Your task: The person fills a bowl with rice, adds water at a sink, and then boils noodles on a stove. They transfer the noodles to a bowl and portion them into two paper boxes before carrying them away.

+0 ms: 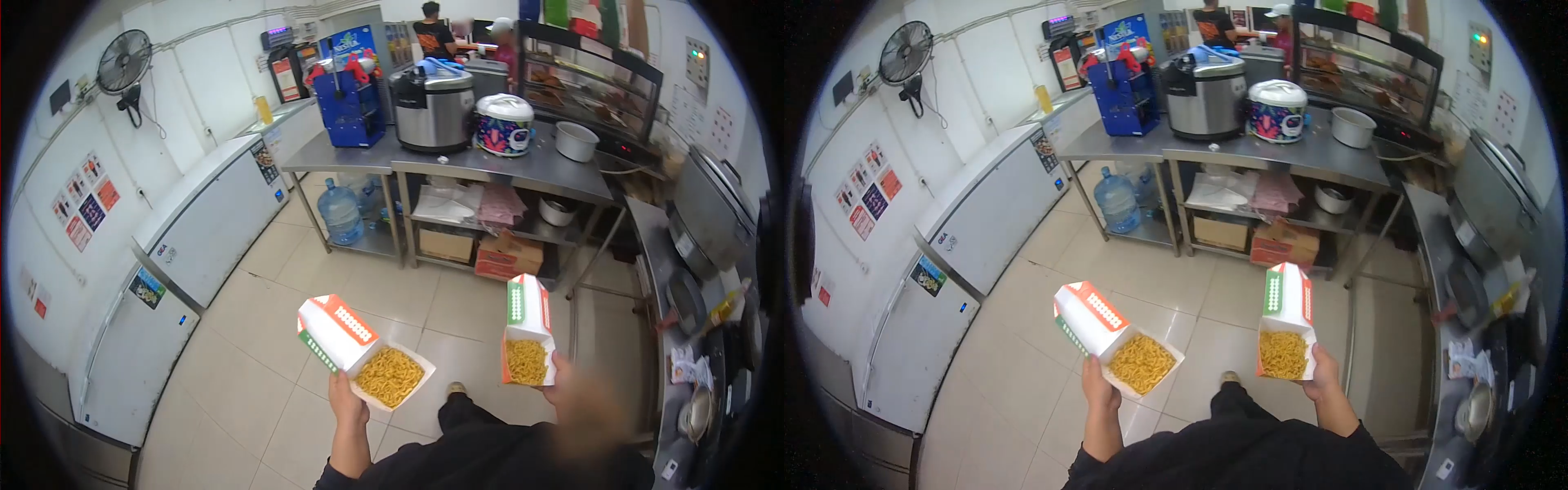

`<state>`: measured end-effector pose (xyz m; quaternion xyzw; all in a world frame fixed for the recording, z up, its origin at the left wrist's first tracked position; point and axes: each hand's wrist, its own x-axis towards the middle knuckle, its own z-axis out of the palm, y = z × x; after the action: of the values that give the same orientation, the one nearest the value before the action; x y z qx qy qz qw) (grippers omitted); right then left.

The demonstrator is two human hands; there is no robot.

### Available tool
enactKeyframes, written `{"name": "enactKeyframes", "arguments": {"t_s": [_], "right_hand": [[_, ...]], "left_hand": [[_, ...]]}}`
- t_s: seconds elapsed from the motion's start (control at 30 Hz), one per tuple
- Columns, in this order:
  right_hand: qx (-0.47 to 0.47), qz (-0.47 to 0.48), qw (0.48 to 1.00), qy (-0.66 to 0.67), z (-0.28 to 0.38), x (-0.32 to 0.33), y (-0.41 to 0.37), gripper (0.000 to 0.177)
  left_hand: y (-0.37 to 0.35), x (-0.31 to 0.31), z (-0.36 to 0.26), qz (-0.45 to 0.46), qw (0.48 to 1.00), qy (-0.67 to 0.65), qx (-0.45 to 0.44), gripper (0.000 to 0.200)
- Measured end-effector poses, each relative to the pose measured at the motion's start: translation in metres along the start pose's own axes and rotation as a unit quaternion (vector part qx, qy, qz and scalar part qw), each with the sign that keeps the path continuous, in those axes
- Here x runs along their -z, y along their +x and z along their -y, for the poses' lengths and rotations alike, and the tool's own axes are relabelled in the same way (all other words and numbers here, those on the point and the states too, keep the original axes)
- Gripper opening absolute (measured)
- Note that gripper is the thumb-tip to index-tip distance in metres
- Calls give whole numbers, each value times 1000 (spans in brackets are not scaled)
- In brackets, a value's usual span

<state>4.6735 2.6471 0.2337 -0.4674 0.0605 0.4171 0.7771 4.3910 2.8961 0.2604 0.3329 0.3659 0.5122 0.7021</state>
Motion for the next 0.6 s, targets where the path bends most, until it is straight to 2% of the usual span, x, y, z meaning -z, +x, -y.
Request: {"name": "enactKeyframes", "arguments": {"t_s": [0.17, 0.33, 0.37, 0.47, 0.6], "right_hand": [[-41, 25, 998, -51, -23, -58, 100, 39], [-29, 72, 992, -99, -21, -145, 266, 38], [-30, 80, 990, -110, -26, -168, 295, 38], [-44, 231, 965, -116, -25, -256, 380, 38], [-111, 251, 941, -200, -48, -400, 422, 39]], "left_hand": [[94, 21, -22, -35, 998, -26, -52, 30], [198, 28, -35, -102, 987, -51, -112, 32], [209, 32, -39, -123, 983, -54, -122, 33], [242, 53, -43, -184, 966, -50, -174, 33], [274, 89, -39, -291, 932, -49, -209, 31]]}}
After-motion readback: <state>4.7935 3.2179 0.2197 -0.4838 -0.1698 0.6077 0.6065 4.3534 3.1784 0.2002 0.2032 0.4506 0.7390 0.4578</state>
